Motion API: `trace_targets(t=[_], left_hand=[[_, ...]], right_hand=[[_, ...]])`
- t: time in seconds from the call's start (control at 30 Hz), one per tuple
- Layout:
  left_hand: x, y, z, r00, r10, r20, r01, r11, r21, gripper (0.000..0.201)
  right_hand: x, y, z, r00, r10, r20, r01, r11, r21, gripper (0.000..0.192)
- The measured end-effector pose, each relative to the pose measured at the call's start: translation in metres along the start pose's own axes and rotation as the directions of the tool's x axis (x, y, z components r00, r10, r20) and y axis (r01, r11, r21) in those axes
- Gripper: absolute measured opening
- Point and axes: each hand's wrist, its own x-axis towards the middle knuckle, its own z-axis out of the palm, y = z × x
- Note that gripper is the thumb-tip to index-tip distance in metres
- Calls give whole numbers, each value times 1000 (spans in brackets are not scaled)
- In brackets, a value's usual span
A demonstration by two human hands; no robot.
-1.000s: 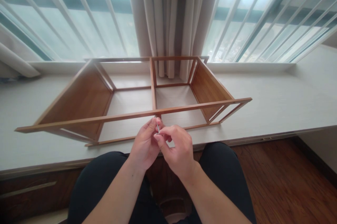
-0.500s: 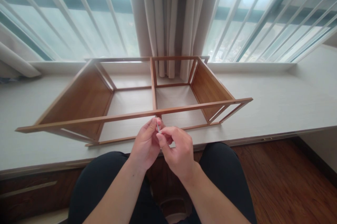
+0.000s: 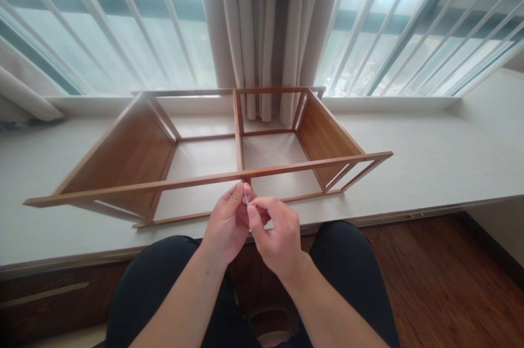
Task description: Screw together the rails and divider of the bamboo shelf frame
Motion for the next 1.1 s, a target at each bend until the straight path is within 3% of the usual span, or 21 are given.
trace_targets(t=[0.07,0.13,0.23,0.3,0.8,1.1], left_hand=[[0,0,0,1000,10,2,-10,1000,1,38],[0,0,0,1000,24,8,-24,1000,11,38],[0,0,0,1000,18,7,-18,999,45,38],[0,0,0,1000,9,-6,-9,998,58,38],[-7,1,6,999,30,26,-32,997,65,33],[-2,-3,-1,998,58,-4,-57,993,107,29]], right_hand=[[-1,0,1,998,57,11,-58,997,50,10],[-3,1,3,980,194,52,-200,962,183,13],[-5,1,6,908,387,164,-419,808,414,20],[-6,1,7,883,421,206,-466,744,479,22],[-14,7,1,897,369,243,-439,805,398,23],[-12,3,0,956,272,113,-294,907,301,15]])
